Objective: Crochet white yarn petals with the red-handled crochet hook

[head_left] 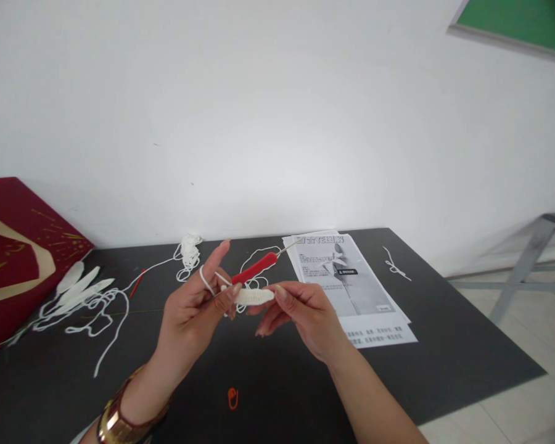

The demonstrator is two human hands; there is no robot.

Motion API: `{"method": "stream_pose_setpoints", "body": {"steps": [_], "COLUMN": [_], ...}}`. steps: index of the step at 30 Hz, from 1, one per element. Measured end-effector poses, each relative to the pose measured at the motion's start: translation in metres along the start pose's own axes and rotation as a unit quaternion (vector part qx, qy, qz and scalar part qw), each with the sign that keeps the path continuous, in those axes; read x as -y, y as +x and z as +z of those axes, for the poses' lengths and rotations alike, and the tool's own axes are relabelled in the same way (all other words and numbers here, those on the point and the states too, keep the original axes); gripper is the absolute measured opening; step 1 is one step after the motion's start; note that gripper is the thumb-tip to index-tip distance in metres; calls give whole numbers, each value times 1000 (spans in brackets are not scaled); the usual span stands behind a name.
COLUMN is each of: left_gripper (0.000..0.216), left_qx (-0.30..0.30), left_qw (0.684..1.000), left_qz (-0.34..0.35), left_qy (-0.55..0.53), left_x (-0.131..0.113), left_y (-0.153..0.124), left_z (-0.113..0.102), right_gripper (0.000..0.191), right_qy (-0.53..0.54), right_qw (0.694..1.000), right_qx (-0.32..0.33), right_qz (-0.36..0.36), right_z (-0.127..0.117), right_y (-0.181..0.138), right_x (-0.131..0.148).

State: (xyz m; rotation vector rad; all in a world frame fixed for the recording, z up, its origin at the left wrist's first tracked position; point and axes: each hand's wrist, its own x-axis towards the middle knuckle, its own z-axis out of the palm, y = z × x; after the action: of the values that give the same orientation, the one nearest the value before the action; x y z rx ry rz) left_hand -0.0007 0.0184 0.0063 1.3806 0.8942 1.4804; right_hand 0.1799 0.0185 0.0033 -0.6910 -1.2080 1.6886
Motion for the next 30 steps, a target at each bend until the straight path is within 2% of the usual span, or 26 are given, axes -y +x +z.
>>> {"method": "stream_pose_setpoints", "body": {"steps": [19,30], "left_gripper": [57,58], "left_qx": [1,6], "left_qw": [1000,999], "left_qz": [24,33], "left_qy": [15,38], "left_x": [0,1], "left_y": [-1,-2], "left_z": [-1,-2], "right_gripper": [25,18], "right_qy": [-56,-36], "right_qw": [998,997], "right_qx": [-40,-61], "right_qz": [-1,11], "right_z": [2,2], "right_y": [-1,-1], "right_x": [5,4]}}
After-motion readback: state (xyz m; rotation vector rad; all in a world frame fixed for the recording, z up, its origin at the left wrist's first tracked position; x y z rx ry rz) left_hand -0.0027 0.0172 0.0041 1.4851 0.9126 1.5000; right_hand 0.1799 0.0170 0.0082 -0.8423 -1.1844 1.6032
